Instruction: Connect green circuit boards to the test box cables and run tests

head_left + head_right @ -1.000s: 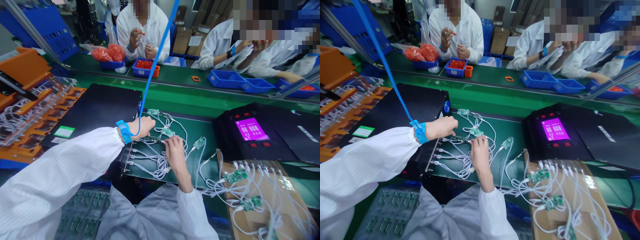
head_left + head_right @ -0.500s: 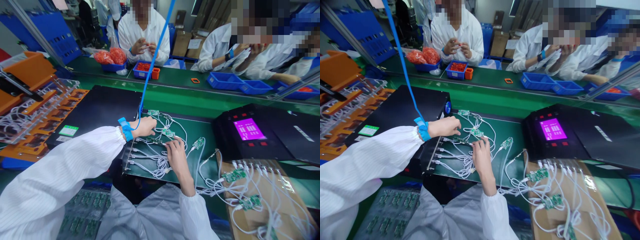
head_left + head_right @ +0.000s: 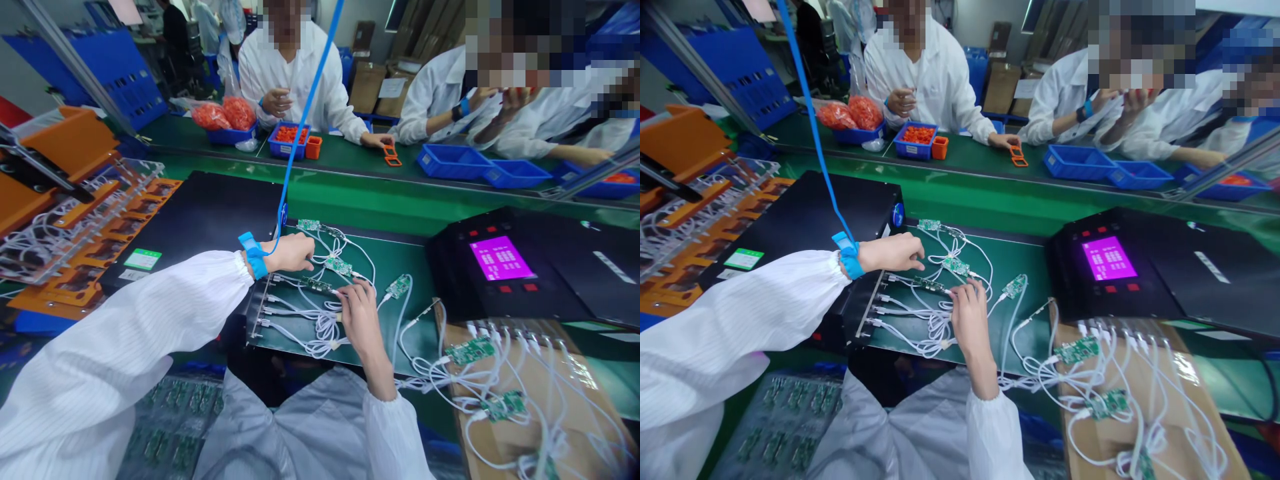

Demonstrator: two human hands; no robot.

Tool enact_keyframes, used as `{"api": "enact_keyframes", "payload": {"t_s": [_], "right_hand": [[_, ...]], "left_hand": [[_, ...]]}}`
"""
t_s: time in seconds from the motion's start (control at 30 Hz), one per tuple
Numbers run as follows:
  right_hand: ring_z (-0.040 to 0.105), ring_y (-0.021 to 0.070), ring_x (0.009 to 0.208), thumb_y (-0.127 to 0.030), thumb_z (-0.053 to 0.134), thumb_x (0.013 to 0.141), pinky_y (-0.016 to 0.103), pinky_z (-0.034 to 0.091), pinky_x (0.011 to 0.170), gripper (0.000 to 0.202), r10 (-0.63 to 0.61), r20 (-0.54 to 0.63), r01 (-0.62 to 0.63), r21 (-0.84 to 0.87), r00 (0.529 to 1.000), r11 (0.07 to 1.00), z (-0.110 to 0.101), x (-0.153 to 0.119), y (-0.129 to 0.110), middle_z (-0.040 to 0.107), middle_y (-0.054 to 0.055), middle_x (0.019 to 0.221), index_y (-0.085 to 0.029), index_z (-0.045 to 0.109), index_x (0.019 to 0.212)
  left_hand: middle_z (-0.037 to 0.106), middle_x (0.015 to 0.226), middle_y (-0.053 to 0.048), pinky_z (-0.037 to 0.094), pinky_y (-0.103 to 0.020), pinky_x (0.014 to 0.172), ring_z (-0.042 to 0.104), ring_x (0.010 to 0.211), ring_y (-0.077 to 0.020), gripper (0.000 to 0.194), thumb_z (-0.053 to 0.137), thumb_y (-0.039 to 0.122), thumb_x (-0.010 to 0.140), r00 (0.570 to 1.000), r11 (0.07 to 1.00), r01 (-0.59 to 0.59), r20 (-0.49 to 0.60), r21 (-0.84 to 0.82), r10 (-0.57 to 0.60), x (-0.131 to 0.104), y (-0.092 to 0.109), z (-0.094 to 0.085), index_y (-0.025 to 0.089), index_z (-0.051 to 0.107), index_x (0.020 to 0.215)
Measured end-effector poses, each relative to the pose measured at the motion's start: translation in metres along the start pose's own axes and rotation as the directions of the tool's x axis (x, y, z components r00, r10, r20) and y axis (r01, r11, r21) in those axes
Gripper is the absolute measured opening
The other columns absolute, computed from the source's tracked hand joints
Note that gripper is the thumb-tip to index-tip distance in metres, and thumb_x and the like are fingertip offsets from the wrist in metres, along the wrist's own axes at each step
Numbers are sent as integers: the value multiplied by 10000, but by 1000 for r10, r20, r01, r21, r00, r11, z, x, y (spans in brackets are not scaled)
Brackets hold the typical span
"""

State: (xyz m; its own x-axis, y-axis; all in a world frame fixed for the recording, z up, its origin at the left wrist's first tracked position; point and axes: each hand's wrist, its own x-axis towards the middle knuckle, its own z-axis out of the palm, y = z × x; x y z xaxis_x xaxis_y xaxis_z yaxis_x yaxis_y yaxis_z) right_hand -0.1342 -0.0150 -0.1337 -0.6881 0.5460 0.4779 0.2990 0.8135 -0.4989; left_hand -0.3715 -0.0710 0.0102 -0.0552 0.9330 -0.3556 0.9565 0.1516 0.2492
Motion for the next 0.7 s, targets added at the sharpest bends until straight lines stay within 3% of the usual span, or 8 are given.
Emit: {"api": "enact_keyframes", "payload": {"t_s": [0.5,0.7], "right_hand": [[508,372,1280,-232,483,1053,629,461,1116,223,0,4,0,-50,1000,999,7,-4,1,702,110,997,-198,703,1033],[485,360,1294,-249,498,1047,637,449,1125,221,9,9,-8,-46,1000,999,9,-5,-2,693,131,1040,-191,698,1122]], "left_hand": [[746,898,-67,435,-278,695,697,838,-195,273,728,345,940,1000,1000,-11,-10,-27,10,2,-3,2,133,743,1111],[749,880,-63,443,-272,696,693,820,-186,252,731,326,931,1000,999,-24,-19,-40,23,2,-3,2,135,751,1094]]}}
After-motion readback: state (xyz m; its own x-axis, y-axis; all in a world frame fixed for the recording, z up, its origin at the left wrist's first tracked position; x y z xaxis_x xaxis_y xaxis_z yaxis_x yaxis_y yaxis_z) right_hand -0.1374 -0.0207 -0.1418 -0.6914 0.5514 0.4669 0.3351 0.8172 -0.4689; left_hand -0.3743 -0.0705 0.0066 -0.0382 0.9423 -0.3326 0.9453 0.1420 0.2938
